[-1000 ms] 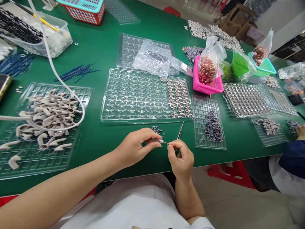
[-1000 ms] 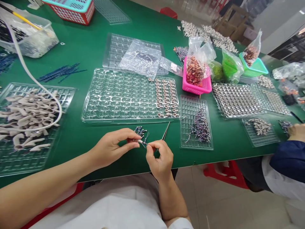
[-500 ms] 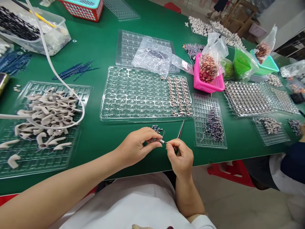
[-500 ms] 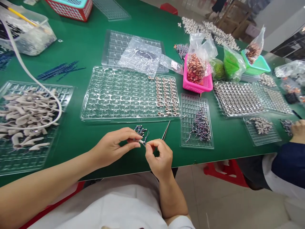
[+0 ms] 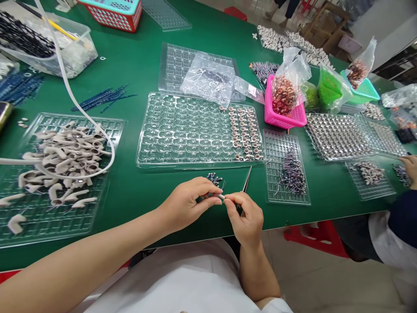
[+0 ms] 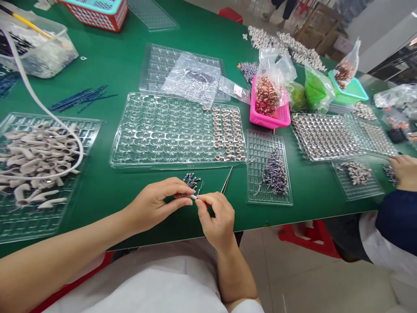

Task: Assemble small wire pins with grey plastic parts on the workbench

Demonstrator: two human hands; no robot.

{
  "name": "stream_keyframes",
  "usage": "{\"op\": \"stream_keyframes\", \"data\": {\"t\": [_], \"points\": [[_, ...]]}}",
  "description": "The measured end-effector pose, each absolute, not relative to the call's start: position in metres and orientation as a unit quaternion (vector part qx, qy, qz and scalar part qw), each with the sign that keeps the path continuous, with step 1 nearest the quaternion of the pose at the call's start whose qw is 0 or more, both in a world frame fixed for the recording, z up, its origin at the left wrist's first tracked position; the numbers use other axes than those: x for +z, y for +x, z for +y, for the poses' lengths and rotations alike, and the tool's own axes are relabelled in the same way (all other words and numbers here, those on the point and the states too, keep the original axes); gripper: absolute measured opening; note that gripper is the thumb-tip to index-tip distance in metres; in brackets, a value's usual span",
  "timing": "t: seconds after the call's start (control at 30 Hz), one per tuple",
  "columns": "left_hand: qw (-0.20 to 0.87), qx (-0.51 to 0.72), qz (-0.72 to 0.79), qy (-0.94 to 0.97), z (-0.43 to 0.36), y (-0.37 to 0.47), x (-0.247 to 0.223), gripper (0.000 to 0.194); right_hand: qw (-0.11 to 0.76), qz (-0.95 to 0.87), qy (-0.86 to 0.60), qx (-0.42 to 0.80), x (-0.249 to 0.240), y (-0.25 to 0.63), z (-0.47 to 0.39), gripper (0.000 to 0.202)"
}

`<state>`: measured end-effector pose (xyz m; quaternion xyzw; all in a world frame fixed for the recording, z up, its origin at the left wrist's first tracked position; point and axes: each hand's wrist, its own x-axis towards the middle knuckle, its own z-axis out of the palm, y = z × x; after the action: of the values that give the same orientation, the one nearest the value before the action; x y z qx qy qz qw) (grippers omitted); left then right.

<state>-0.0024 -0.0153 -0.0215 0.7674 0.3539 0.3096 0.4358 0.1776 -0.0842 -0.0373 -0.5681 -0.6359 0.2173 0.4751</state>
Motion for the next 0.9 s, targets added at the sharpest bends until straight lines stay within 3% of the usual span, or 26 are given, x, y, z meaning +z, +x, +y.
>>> {"op": "stream_keyframes", "data": {"t": [0.3,0.9], "points": [[0.465,0.331,0.341,0.747,-0.0160,-0.0007,-0.0196,0.010,0.496,-0.650,-0.535,0.211,-0.0412,0.1794,-0.0842,0.024],[0.422,0.401,0.288,0.761,-0.0167,-0.0009,-0.0258,0.013,0.518,-0.639,-0.518,0.235,-0.0400,0.1804,-0.0855,0.025]]}}
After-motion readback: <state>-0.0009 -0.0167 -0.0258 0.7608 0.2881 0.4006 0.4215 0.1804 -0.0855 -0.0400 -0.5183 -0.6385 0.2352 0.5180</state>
